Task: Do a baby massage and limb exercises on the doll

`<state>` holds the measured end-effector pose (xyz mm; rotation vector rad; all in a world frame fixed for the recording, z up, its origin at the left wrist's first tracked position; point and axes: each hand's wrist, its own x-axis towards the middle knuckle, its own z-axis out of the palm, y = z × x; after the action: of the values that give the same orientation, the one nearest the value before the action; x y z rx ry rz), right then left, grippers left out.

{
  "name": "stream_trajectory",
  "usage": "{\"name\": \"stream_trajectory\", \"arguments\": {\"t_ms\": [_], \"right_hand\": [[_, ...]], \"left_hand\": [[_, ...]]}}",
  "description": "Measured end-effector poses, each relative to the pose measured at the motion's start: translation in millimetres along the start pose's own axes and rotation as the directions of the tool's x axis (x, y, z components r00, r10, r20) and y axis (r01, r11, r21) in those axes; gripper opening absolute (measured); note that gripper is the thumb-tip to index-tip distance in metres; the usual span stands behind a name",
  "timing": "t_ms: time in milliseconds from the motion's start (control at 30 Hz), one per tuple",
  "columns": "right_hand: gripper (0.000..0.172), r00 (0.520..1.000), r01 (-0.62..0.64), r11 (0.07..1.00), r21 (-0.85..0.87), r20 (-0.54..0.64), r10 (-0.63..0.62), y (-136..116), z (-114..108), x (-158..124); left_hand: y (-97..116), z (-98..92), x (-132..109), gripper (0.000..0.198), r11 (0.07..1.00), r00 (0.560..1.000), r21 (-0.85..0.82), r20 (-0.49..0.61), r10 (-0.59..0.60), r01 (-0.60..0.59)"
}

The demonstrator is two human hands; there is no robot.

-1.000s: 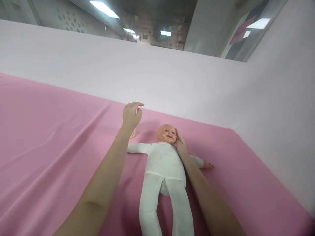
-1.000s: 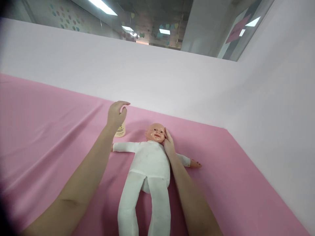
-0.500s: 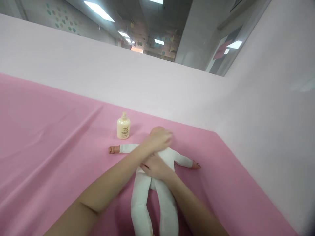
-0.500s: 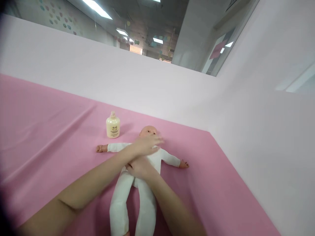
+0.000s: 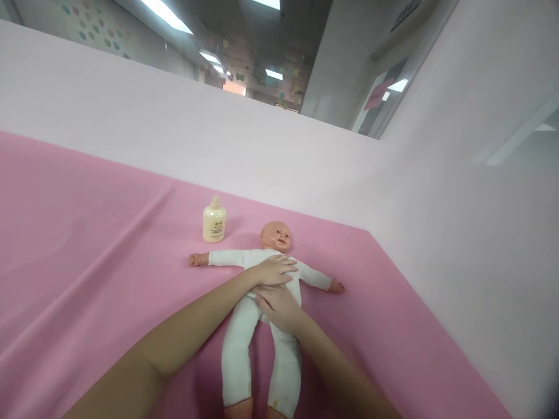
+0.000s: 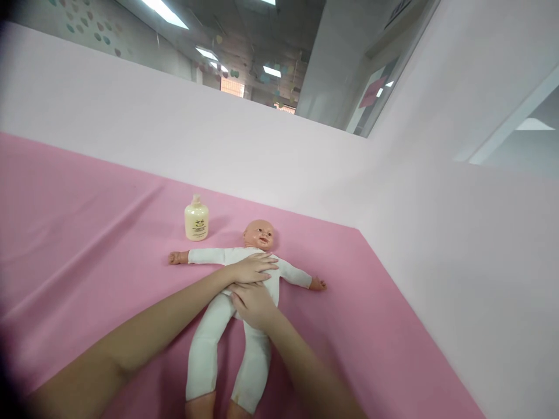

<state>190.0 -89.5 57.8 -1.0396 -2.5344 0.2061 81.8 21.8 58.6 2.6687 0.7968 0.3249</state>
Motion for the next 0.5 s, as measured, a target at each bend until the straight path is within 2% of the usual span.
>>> {"name": "stream_trajectory", "arguments": {"t_ms": [67, 167, 233, 333, 400, 433, 500], "right_hand": [[0.039, 1.0, 0.015, 0.999, 0.044, -0.012, -0.014, -2.3, -4.3, -10.8], [0.041, 0.994, -0.018, 0.999, 0.05, -0.11, 0.024, -4.7, -4.3, -28.4], [0.041, 0.977, -0.115, 0.993, -0.024, -0.184, 0.109, -3.2, 0.6, -39.9], [0.047, 0.92, -0.337, 0.929, -0.149, -0.259, 0.293, 3.6, 10.2, -53.7], [0.061, 0.884, -0.431, 0.887, -0.163, -0.271, 0.38, 7.1, 13.1, -56.7], [0.066, 0.881, -0.441, 0.884, -0.158, -0.265, 0.392, 7.3, 12.4, -55.4], [0.07, 0.916, -0.375, 0.915, -0.147, -0.212, 0.341, 4.0, 6.8, -46.4]], "left_hand": [[-0.7, 6.7, -11.1, 0.048, 0.999, 0.999, 0.048, -0.051, 0.018, -0.015], [-0.9, 20.6, -30.6, 0.049, 0.994, 0.991, 0.108, -0.133, 0.034, -0.02], [1.1, 28.4, -44.3, 0.05, 0.991, 0.98, 0.131, -0.197, 0.024, 0.002], [8.2, 34.8, -61.3, 0.053, 0.985, 0.959, 0.163, -0.282, -0.014, 0.062], [14.9, 36.7, -67.3, 0.056, 0.978, 0.955, 0.189, -0.294, -0.026, 0.085], [18.2, 37.7, -68.5, 0.057, 0.977, 0.96, 0.204, -0.281, -0.01, 0.07], [23.6, 41.3, -67.5, 0.06, 0.974, 0.972, 0.225, -0.222, 0.075, -0.024]]}}
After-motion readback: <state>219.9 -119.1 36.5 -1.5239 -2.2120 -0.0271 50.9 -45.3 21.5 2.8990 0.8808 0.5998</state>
